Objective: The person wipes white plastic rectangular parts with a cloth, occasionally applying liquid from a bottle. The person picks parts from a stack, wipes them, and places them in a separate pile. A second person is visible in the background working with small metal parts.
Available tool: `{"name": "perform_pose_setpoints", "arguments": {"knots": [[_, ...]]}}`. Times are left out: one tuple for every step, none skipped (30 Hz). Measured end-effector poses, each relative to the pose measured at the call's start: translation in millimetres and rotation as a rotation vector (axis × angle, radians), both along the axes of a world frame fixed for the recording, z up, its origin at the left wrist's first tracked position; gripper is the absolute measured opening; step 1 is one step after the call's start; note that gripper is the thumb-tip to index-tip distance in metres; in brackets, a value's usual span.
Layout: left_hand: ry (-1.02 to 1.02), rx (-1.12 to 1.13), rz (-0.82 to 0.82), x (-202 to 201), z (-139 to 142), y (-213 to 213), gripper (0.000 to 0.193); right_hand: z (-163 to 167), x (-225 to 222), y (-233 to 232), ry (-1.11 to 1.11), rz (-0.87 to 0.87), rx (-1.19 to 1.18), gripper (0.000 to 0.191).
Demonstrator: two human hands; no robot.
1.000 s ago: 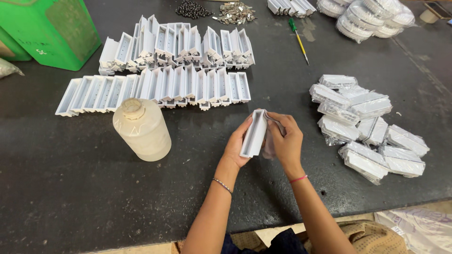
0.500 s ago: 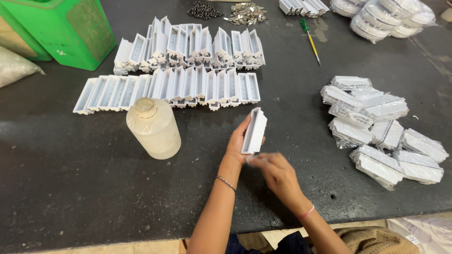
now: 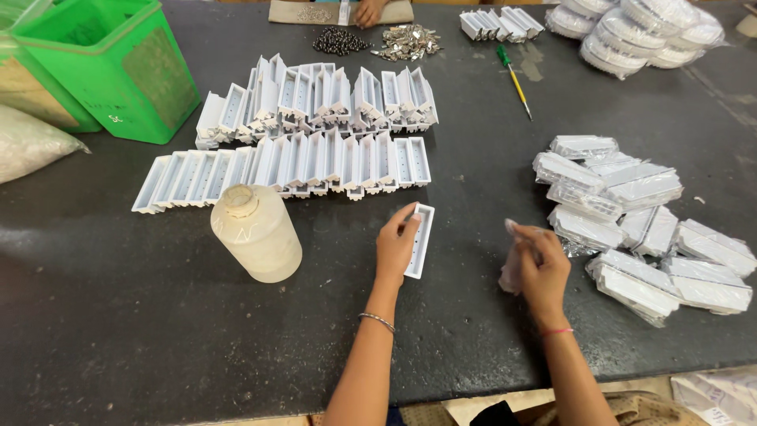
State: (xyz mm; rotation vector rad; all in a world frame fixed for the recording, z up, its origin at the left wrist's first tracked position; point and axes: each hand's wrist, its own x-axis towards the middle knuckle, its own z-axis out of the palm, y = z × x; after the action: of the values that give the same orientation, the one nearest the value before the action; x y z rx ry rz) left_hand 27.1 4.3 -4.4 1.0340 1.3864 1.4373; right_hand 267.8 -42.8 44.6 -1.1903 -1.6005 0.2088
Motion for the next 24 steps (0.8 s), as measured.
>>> {"name": "perform_pose_setpoints", "arguments": {"knots": [[0.159,0.013,0.032,-0.8,-0.2,-0.9,0.033,-6.6,3.4,3.2,0.023,-0.013,-0.004,0.026],[0.319,0.028,0.063,-1.9,-0.6,-1.4,0.033,-13.0,5.8,6.8,0.047,-0.025,-0.008,0.023],[0.479,0.040,0.093,-2.7,-1.7,-2.4,0.032,-19.3,8.3,9.0,0.071,-0.038,-0.014,0.021],[0.516,0.052,0.110,-3.2,-2.9,-2.9,0.032,-24.6,11.3,11.1,0.103,-0.061,-0.046,0.020],[0.553,0.065,0.126,-2.9,-4.1,-2.7,0.032,-28.4,14.8,13.6,0.134,-0.084,-0.077,0.020],[0.590,0.079,0.141,-3.0,-5.2,-2.8,0.031,-32.1,17.5,14.8,0.165,-0.108,-0.109,0.020],[0.651,0.110,0.179,-3.3,-6.2,-2.8,0.030,-35.2,19.2,15.6,0.190,-0.102,-0.113,0.021],[0.714,0.147,0.217,-4.4,-6.6,-2.6,0.028,-37.4,20.4,16.8,0.218,-0.098,-0.113,0.021],[0.773,0.187,0.255,-5.0,-6.4,-2.8,0.026,-38.6,22.0,17.5,0.244,-0.094,-0.111,0.021],[0.757,0.155,0.241,-6.1,-5.5,-3.1,0.028,-39.6,22.8,17.2,0.237,-0.094,-0.116,0.021],[0.742,0.126,0.230,-8.3,-3.4,-2.9,0.030,-40.4,22.9,16.9,0.232,-0.092,-0.118,0.021],[0.728,0.098,0.221,-10.9,0.1,-2.9,0.033,-40.6,23.0,16.5,0.228,-0.088,-0.120,0.020],[0.706,0.087,0.209,-13.0,4.0,-4.5,0.037,-40.6,23.1,15.9,0.233,-0.086,-0.125,0.021],[0.682,0.076,0.200,-14.7,8.7,-7.1,0.042,-40.2,23.0,15.5,0.238,-0.081,-0.129,0.022],[0.658,0.067,0.191,-14.8,14.0,-9.9,0.048,-39.6,23.4,15.0,0.242,-0.077,-0.132,0.022],[0.658,0.024,0.178,-14.4,20.1,-12.8,0.053,-38.7,23.8,15.0,0.242,-0.089,-0.134,0.022],[0.659,-0.018,0.166,-13.9,26.3,-16.2,0.058,-37.8,24.6,14.6,0.243,-0.100,-0.135,0.022],[0.662,-0.056,0.156,-13.9,33.3,-17.5,0.063,-36.9,25.3,15.2,0.247,-0.110,-0.132,0.023],[0.690,-0.056,0.142,-14.0,40.2,-19.1,0.067,-36.0,25.4,16.3,0.279,-0.108,-0.140,0.023],[0.716,-0.061,0.125,-11.5,44.3,-24.1,0.071,-35.7,26.5,16.2,0.308,-0.107,-0.152,0.023],[0.740,-0.067,0.107,-9.0,47.9,-27.7,0.075,-35.5,27.2,17.2,0.335,-0.107,-0.166,0.023],[0.767,-0.077,0.084,-7.5,50.1,-32.1,0.077,-35.7,28.0,18.1,0.336,-0.103,-0.153,0.022],[0.796,-0.095,0.059,-6.6,50.5,-38.5,0.079,-36.4,28.6,19.1,0.337,-0.099,-0.148,0.022],[0.825,-0.118,0.031,-6.4,50.3,-44.0,0.081,-37.9,28.8,19.0,0.339,-0.097,-0.148,0.022]]}}
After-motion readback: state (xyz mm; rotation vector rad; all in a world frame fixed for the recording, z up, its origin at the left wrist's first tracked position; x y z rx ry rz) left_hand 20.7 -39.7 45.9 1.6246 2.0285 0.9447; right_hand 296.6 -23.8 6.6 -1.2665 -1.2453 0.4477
